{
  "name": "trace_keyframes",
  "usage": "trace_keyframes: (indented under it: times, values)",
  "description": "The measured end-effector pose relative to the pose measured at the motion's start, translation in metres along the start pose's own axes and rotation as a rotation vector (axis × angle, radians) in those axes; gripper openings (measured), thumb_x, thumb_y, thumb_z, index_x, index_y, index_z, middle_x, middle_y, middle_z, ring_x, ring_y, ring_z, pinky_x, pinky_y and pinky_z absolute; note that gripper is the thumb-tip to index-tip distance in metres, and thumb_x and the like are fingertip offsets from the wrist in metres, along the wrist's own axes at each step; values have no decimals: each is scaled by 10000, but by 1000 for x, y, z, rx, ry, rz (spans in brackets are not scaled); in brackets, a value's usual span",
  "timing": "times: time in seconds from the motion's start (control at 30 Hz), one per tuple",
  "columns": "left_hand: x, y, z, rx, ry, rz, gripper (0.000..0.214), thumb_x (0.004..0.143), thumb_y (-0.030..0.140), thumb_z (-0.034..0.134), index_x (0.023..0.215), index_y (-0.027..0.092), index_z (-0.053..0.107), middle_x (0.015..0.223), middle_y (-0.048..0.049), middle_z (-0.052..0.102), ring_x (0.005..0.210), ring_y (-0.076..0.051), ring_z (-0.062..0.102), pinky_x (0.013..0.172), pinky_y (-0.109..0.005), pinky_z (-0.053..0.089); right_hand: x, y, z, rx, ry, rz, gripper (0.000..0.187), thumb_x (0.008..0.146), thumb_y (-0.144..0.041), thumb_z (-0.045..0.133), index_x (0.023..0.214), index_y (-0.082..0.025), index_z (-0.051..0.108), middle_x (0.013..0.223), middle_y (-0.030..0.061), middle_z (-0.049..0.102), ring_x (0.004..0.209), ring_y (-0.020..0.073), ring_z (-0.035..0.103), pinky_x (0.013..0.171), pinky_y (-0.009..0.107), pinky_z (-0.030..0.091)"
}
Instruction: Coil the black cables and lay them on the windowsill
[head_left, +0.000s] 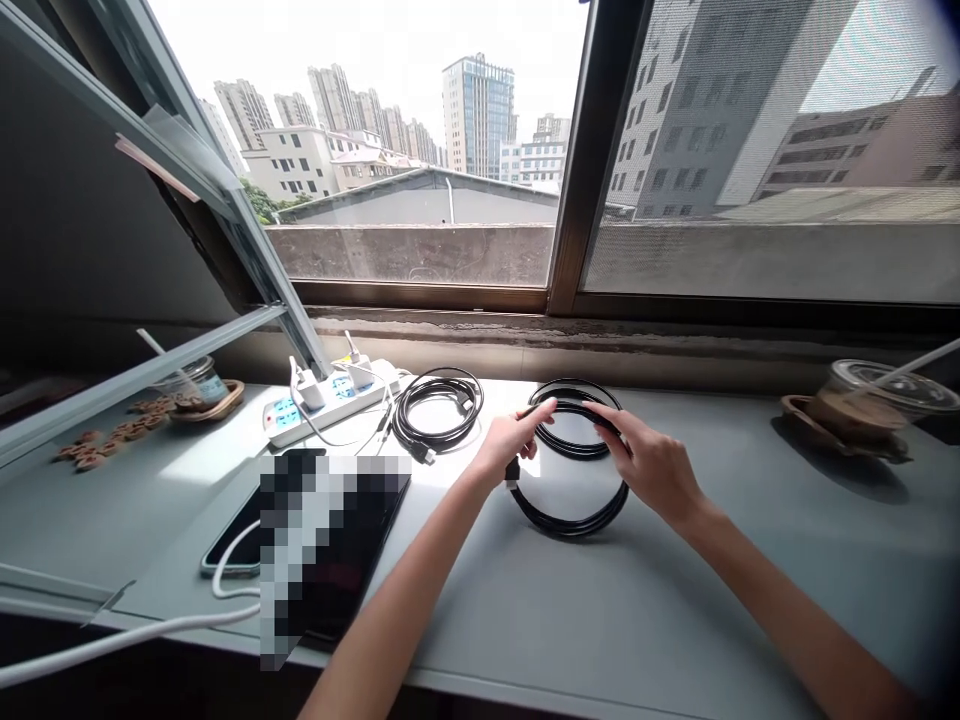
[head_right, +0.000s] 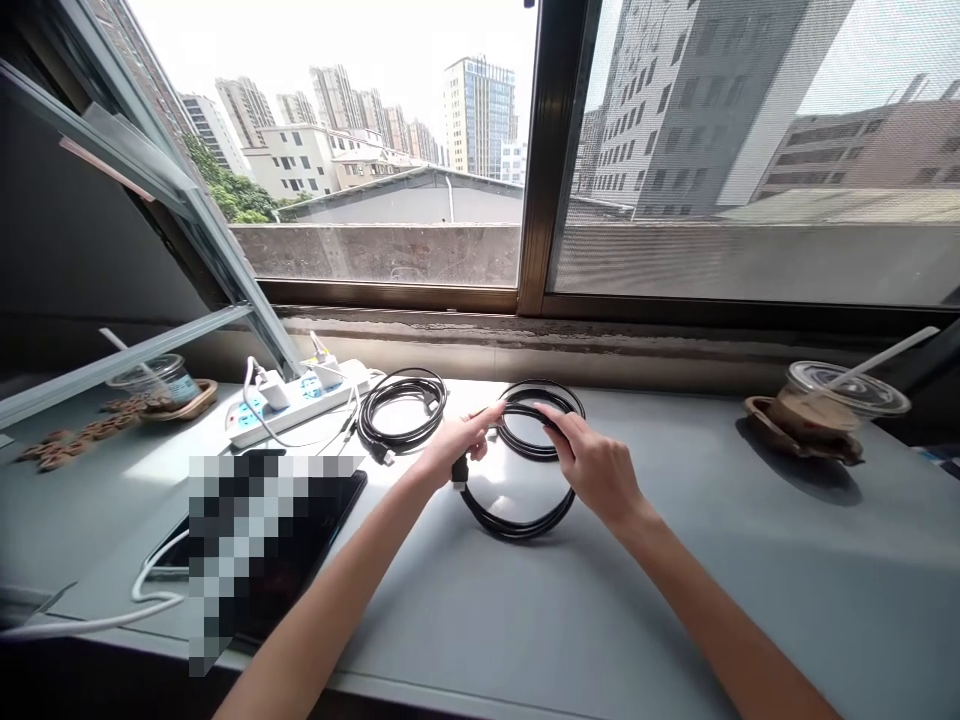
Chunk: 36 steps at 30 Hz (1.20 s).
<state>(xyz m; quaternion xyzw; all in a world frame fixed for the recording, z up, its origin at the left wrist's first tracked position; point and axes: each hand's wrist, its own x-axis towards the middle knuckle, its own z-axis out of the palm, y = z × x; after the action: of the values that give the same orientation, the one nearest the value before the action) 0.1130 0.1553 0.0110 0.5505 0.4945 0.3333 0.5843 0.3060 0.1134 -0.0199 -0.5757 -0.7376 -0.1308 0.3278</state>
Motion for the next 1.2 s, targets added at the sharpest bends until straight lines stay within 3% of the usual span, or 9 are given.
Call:
trace_keyframes:
  times: [0.17, 0.3, 0.47, 0.63, 0.73, 0.83, 0.97, 1.1, 1.2]
  values:
    - [-2, -6, 1, 366, -27, -13, 234, 802, 372, 583, 723, 163, 513, 537, 21, 550, 521, -123, 568, 558, -193, 406, 0, 7, 7, 61, -66, 68, 329, 934, -354, 411, 1200, -288, 593, 971, 10, 695, 547, 129, 572, 442, 240, 366]
    - [-4, -10, 0, 466, -30, -55, 150, 798, 268, 546, 684, 178, 504, 535, 25, 565, 446, -131, 542, 540, -217, 399, 0, 10, 10, 75, -52, 103, 309, 930, -330, 420, 1189, -302, 586, 1051, 3, 683, 678, 156, 628, 477, 238, 395]
    - [-3, -18, -1, 530, -40, -82, 199, 760, 156, 482, 568, 182, 436, 444, 21, 512, 357, -140, 479, 512, -240, 370, 1, 13, 10, 65, 1, 141, 285, 927, -345, 423, 1145, -300, 601, 1053, 0, 683, 653, 147, 608, 487, 239, 397]
    - [2, -20, -2, 437, -21, -58, 212, 856, 224, 432, 651, 174, 458, 513, 25, 557, 317, -114, 453, 504, -239, 397, 1, 17, 10, 71, -71, 105, 342, 892, -342, 459, 1214, -280, 556, 981, 10, 687, 553, 127, 557, 481, 243, 402]
    - [4, -15, -5, 333, -16, -78, 116, 858, 249, 478, 776, 169, 496, 614, 29, 608, 317, -108, 470, 465, -236, 413, 0, 20, 11, 73, -166, 53, 513, 832, -270, 486, 1342, -281, 439, 992, 7, 670, 490, 109, 497, 456, 247, 383]
    - [6, -11, -9, 211, -22, -100, 114, 844, 269, 533, 877, 163, 505, 693, 18, 633, 342, -115, 498, 405, -236, 413, 0, 22, 13, 118, -227, 73, 535, 828, -214, 436, 1356, -303, 430, 999, -2, 660, 501, 102, 477, 481, 246, 395]
    - [7, -10, -13, 64, 8, -69, 163, 846, 264, 559, 774, 119, 542, 650, -15, 605, 365, -84, 476, 373, -206, 393, 2, 25, 15, 475, -302, 293, 484, 841, -277, 460, 1324, -296, 491, 924, 5, 653, 435, 70, 439, 438, 234, 416]
    - [10, -13, -16, -65, 65, -7, 137, 812, 175, 596, 710, 94, 553, 697, -59, 635, 371, -35, 417, 382, -175, 363, 6, 26, 16, 862, -326, 554, 551, 790, -436, 590, 1305, -246, 536, 522, -54, 477, 316, 65, 342, 300, 215, 334]
    - [15, -17, -17, -152, 89, 46, 257, 794, 226, 642, 614, 108, 500, 725, -87, 658, 372, -17, 398, 398, -172, 362, 8, 28, 17, 997, -243, 608, 593, 744, -490, 646, 1266, -217, 577, 610, -26, 556, 345, 41, 305, 287, 202, 309]
